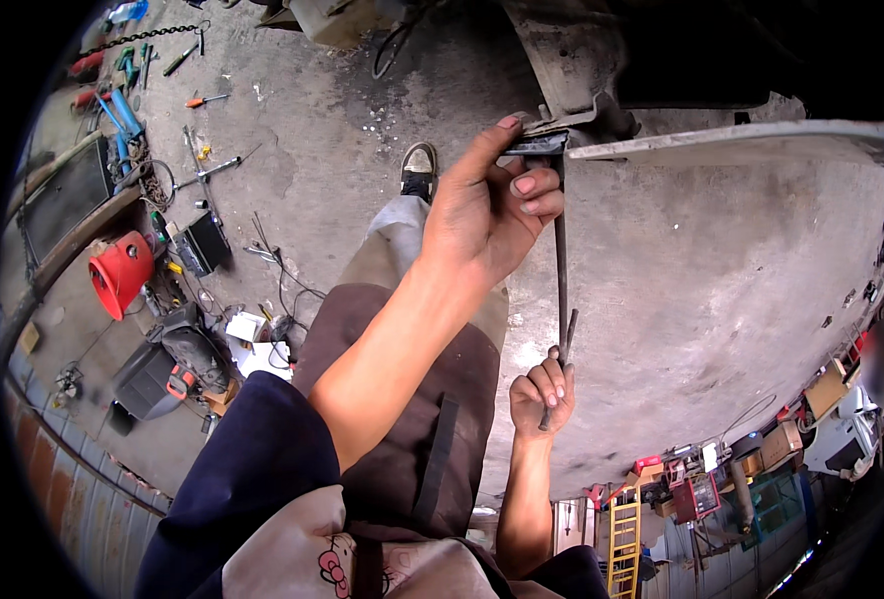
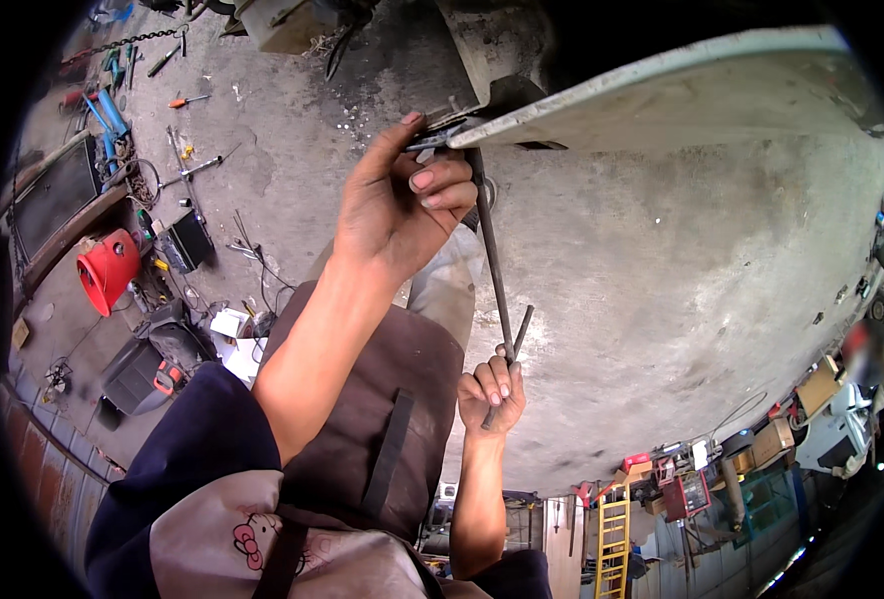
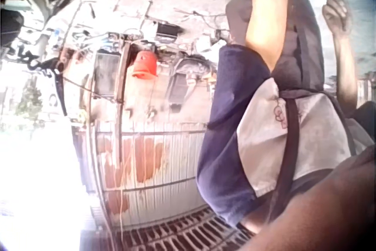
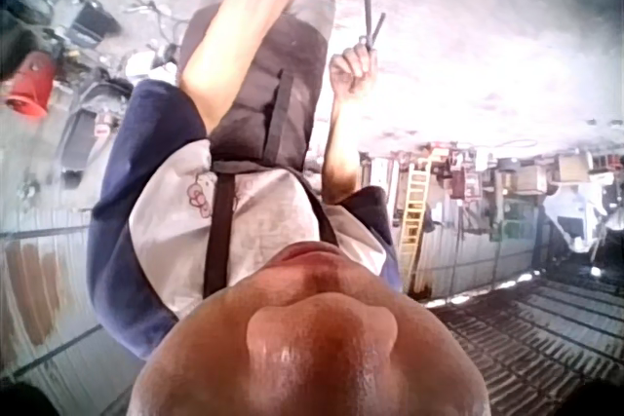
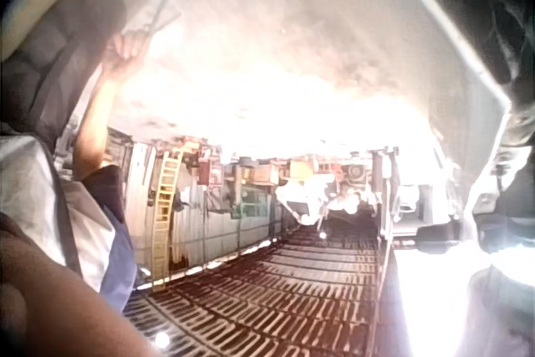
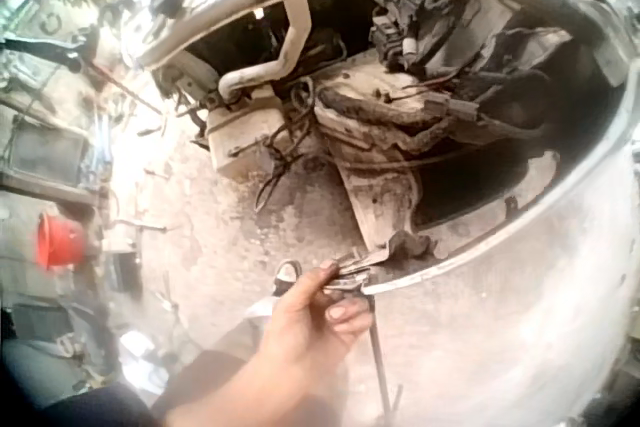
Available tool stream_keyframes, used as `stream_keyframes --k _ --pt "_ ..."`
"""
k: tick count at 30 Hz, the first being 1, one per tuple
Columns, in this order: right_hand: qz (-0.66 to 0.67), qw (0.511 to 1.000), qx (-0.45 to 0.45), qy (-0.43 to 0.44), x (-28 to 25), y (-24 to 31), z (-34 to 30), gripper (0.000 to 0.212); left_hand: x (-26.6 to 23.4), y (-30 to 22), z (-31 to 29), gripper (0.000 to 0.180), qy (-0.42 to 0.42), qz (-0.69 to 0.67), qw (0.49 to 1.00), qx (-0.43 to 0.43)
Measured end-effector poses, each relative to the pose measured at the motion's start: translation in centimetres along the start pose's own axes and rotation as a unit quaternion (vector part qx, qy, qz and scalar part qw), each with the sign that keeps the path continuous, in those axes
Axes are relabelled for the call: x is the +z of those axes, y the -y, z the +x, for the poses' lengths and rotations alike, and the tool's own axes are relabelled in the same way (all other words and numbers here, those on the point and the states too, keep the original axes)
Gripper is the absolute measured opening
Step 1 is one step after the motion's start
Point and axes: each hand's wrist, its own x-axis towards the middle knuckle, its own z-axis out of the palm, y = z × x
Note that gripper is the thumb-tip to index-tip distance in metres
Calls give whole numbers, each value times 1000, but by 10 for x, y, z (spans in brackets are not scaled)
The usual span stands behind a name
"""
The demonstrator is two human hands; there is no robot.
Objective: The person removes a car headlight assembly from the front of a vehicle, then uses a T-handle wrench and a cordless impact driver to loosen and remove bolts from the front bumper cover. After detaching the bumper cover, the person repositions the headlight assembly back into the vehicle's front end.
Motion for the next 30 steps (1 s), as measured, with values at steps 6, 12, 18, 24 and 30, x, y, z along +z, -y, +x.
stream_keyframes --k 6,12,18,24,30 --pt "-139 966 166 140 -41 21 19 34 -14 -5 7 23 56 125 991 4" --pt "-686 717 -87 88 -11 35 26 17 -15 -12 9 31 77 193 977 -36" --pt "-812 428 -389 80 4 38 38 7 -4 2 0 54 -28 305 949 -75" --pt "-848 361 -387 -26 22 37 32 29 0 5 0 83 32 332 932 -142" --pt "-437 870 -196 -116 16 28 -5 58 -6 1 8 73 57 306 940 -139"
